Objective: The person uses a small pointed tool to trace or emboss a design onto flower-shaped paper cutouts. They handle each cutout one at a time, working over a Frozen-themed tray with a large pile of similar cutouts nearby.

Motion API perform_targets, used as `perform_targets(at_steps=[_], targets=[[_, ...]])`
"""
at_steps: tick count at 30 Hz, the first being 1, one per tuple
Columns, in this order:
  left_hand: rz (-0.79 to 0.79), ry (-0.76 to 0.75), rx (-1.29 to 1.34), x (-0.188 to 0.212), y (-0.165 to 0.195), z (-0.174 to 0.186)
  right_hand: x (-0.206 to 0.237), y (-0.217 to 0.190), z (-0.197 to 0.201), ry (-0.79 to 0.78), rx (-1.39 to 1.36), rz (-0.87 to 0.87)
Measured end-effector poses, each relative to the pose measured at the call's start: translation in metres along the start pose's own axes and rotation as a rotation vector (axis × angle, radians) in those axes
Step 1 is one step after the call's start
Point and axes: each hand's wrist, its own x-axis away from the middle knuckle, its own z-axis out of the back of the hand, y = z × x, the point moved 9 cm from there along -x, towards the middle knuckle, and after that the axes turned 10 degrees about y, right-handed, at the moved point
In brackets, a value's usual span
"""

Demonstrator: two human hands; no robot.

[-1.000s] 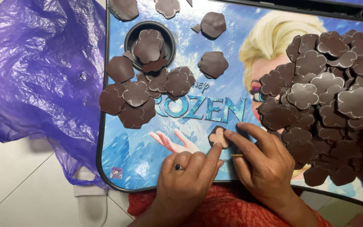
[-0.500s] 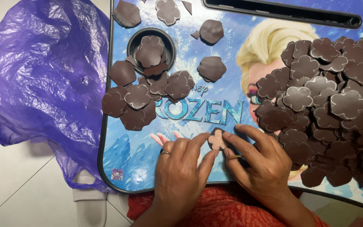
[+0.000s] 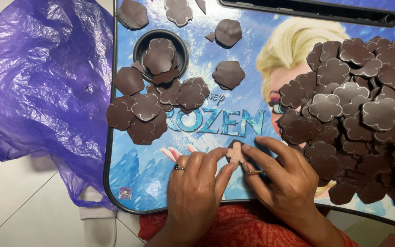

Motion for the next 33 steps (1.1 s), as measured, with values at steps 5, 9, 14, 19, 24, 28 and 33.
perform_targets(at_steps=[5,9,14,19,24,28,33], targets=[[-0.007,0.012,-0.017,0.0009,-0.0012,-0.0003,0.0006,0.0026,-0.0011,-0.010,0.006,-0.026],[-0.012,0.025,-0.032,0.0019,-0.0017,-0.0006,0.0011,0.0043,-0.0010,-0.013,0.009,-0.048],[0.007,0.000,-0.033,0.0023,-0.0036,-0.0035,0.0004,0.0034,-0.0018,-0.016,0.015,-0.030],[0.000,0.019,0.020,0.0018,-0.0029,0.0002,0.0002,0.0031,-0.0013,-0.006,0.006,-0.026],[0.010,0.024,0.032,0.0015,-0.0035,-0.0007,-0.0005,0.0033,-0.0010,-0.008,-0.001,-0.029],[0.015,0.035,0.015,0.0018,-0.0042,-0.0014,-0.0011,0.0026,-0.0006,-0.004,-0.007,-0.015],[0.012,0.033,-0.015,0.0023,-0.0037,-0.0020,-0.0006,0.0037,-0.0010,-0.005,-0.003,-0.022]])
